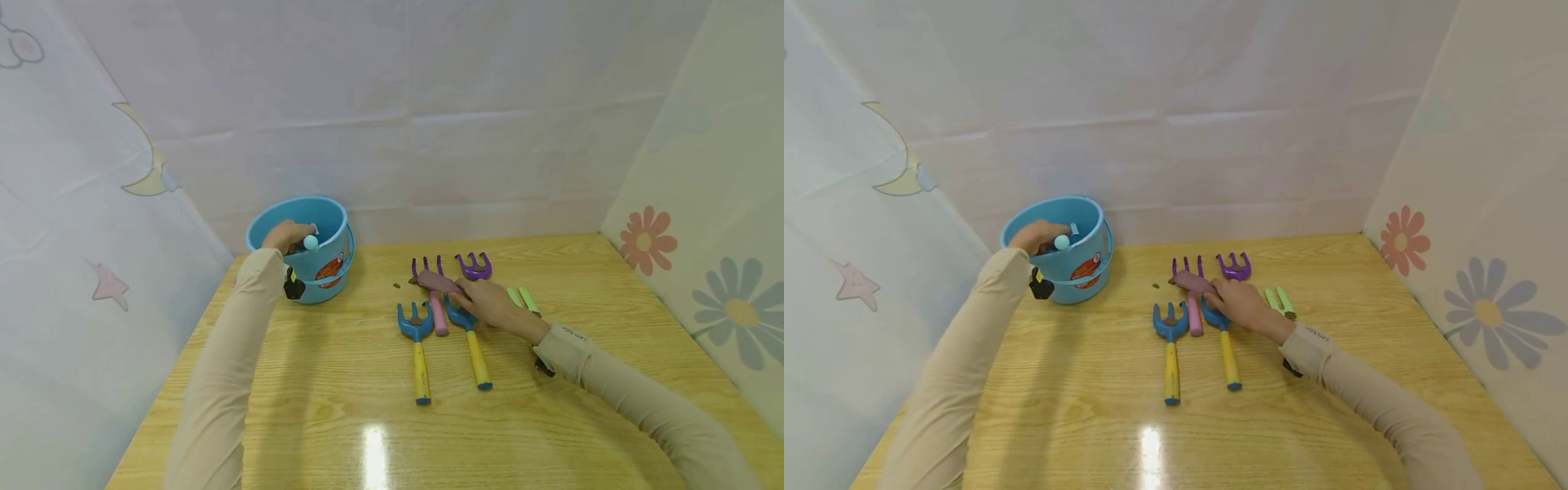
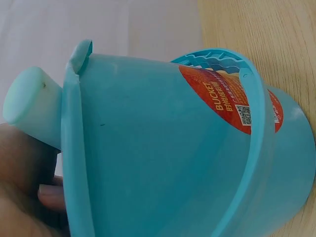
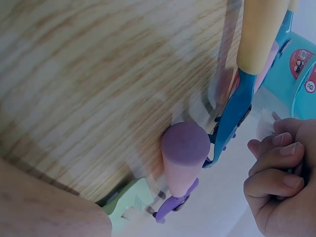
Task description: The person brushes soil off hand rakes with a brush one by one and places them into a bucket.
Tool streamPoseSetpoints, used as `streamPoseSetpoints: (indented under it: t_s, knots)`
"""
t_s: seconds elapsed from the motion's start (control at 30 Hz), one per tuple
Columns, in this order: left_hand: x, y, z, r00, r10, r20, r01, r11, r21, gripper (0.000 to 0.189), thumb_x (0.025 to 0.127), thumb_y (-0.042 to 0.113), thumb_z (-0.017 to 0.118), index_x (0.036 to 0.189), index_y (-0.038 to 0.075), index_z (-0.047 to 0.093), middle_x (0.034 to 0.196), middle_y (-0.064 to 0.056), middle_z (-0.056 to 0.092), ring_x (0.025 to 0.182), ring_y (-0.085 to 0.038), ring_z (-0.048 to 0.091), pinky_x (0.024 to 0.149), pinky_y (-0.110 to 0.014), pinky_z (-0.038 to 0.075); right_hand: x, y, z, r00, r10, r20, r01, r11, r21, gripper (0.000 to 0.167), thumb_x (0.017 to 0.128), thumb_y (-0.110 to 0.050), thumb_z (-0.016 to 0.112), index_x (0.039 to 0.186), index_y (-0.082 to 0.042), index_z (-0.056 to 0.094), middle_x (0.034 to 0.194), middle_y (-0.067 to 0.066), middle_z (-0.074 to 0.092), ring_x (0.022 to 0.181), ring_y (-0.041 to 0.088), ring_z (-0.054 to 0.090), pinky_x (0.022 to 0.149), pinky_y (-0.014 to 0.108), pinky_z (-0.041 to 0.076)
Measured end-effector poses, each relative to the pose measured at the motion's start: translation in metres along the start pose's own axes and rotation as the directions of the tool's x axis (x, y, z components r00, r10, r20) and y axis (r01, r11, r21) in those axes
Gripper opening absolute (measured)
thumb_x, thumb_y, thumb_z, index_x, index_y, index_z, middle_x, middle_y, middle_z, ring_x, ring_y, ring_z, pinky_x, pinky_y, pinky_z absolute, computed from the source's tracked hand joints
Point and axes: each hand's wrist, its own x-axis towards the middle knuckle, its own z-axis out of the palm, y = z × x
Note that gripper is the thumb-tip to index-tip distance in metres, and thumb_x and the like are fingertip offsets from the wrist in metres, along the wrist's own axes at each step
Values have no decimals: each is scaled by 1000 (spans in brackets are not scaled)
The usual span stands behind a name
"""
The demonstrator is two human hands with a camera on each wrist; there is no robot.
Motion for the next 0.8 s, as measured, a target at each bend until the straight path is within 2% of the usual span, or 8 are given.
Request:
streamPoseSetpoints:
  t_s: [0.13, 0.33, 0.57, 0.63, 0.8]
  knots:
    - [4, -1, 2, 1000, -9, 5, 9, 1000, -17, 36, 100, 36, 46, 71, 13, 47, 54, 2, 39, 53, -14, 39, 56, -29, 36, -1, 1, 0, 1000, -2, -4, 2, 1000, 7, 16, 100, -19, 61, 96, -3, 60, 58, -6, 43, 45, 5, 37, 42, 21, 27]
    - [9, -4, 5, 1000, -17, 6, 18, 998, -55, 22, 93, 21, 45, 73, 12, 41, 62, 0, 41, 56, -15, 38, 59, -31, 35, -2, 1, 1, 1000, 2, -1, -2, 1000, 3, 14, 100, -18, 60, 96, -4, 60, 58, -5, 43, 44, 6, 37, 42, 21, 28]
    - [10, -7, 6, 1000, -29, -5, 28, 997, -68, 19, 96, 22, 43, 96, 3, 48, 81, -6, 46, 62, -15, 42, 65, -31, 38, -1, -1, -1, 1000, 13, 9, -13, 1000, 27, 21, 101, -18, 59, 108, 1, 62, 58, -5, 45, 45, 6, 38, 42, 21, 29]
    - [10, -8, 6, 1000, -18, -10, 18, 998, -56, 19, 96, 20, 43, 93, 3, 49, 78, -6, 46, 59, -14, 41, 63, -30, 37, -1, -1, -1, 1000, 9, 7, -9, 1000, 27, 22, 101, -18, 59, 109, 2, 63, 58, -6, 45, 45, 6, 38, 42, 21, 29]
    - [11, -10, 6, 999, -6, -32, 5, 1000, -29, 26, 96, 16, 41, 72, 9, 46, 55, 1, 40, 46, -9, 35, 55, -26, 35, -2, -2, -1, 1000, 4, 2, -4, 1000, 10, 20, 100, -17, 61, 106, 1, 63, 57, -6, 44, 44, 6, 37, 43, 21, 28]
